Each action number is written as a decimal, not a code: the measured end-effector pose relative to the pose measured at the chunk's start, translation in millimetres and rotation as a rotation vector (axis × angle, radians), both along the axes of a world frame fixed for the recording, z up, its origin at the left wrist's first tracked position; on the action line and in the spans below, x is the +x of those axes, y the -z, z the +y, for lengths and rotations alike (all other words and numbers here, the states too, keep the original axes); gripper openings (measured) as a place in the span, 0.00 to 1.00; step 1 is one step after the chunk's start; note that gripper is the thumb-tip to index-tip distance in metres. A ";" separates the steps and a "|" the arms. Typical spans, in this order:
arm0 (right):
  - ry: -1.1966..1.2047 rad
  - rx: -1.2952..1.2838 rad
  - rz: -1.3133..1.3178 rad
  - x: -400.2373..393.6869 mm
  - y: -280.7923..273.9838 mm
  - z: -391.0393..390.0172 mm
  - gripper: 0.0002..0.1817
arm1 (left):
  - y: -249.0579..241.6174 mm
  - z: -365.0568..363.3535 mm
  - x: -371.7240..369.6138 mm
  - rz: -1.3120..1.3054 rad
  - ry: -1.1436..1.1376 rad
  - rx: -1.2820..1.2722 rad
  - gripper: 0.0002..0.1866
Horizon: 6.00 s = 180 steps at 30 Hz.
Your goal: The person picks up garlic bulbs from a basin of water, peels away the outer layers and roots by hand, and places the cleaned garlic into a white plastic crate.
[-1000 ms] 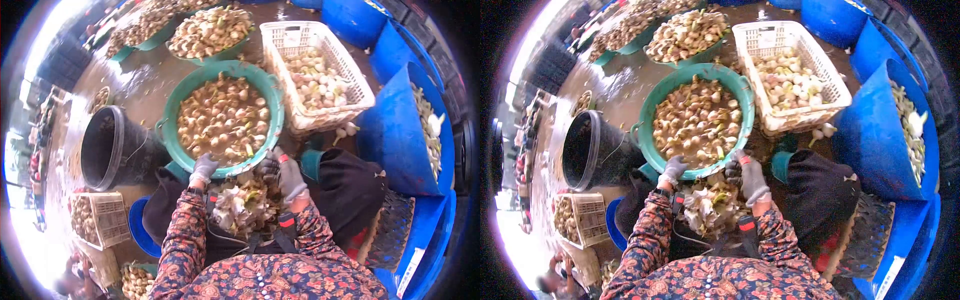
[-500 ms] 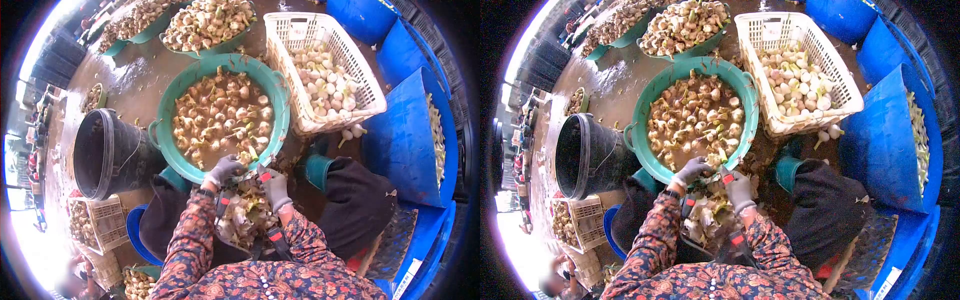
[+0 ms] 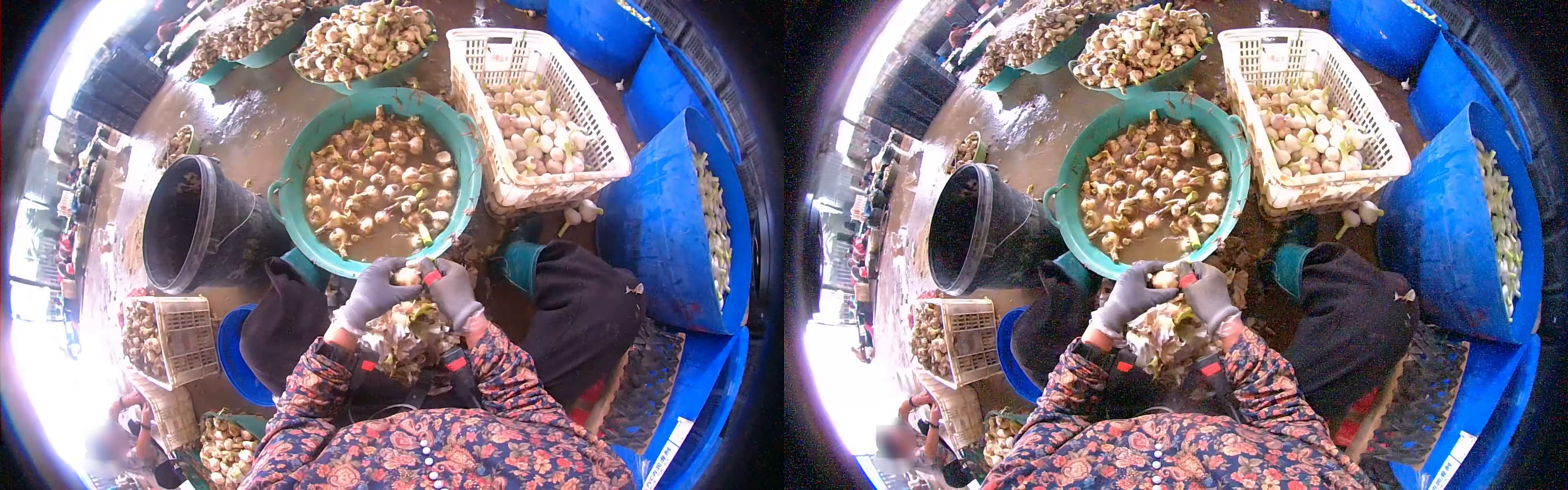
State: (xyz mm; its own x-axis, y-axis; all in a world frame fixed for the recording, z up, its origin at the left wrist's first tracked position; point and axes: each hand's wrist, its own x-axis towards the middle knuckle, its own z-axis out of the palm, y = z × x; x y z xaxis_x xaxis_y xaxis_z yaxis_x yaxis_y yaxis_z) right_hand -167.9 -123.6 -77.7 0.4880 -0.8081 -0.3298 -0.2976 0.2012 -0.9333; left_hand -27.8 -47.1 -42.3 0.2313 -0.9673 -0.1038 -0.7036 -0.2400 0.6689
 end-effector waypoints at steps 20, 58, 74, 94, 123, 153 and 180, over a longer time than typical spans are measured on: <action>-0.254 0.735 -0.110 -8.0 10.9 -3.5 0.23 | 31.9 25.1 -14.6 0.247 -0.180 -0.104 0.11; 0.344 0.952 -0.700 -11.0 7.8 -21.8 0.17 | 27.0 -7.1 20.8 0.600 -0.206 0.089 0.15; 0.327 0.744 -0.394 -1.3 37.7 -20.6 0.07 | 97.8 -52.8 86.2 -0.156 -0.486 0.314 0.34; 0.430 0.198 -0.613 -57.7 -106.0 -100.0 0.25 | 98.1 -41.6 90.1 1.267 -0.578 0.189 0.23; 0.040 0.809 -0.542 -15.4 -11.0 1.3 0.24 | 16.6 17.1 -29.2 0.819 -0.309 -0.127 0.36; -0.069 -0.259 -0.111 -2.7 13.0 19.4 0.09 | 28.9 37.1 -8.7 1.095 -0.579 -0.144 0.09; -0.042 0.107 -0.415 -14.1 29.3 -13.0 0.12 | 10.6 -14.4 -15.1 0.824 -0.166 0.035 0.19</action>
State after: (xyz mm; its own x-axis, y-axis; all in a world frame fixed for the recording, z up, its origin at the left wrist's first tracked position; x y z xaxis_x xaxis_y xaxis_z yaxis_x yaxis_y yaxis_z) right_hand -182.0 -136.6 -107.0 0.6285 -0.7568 -0.1796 0.0884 0.2989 -0.9502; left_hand -42.9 -61.5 -52.9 0.2077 -0.9203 -0.3316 0.0531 -0.3278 0.9432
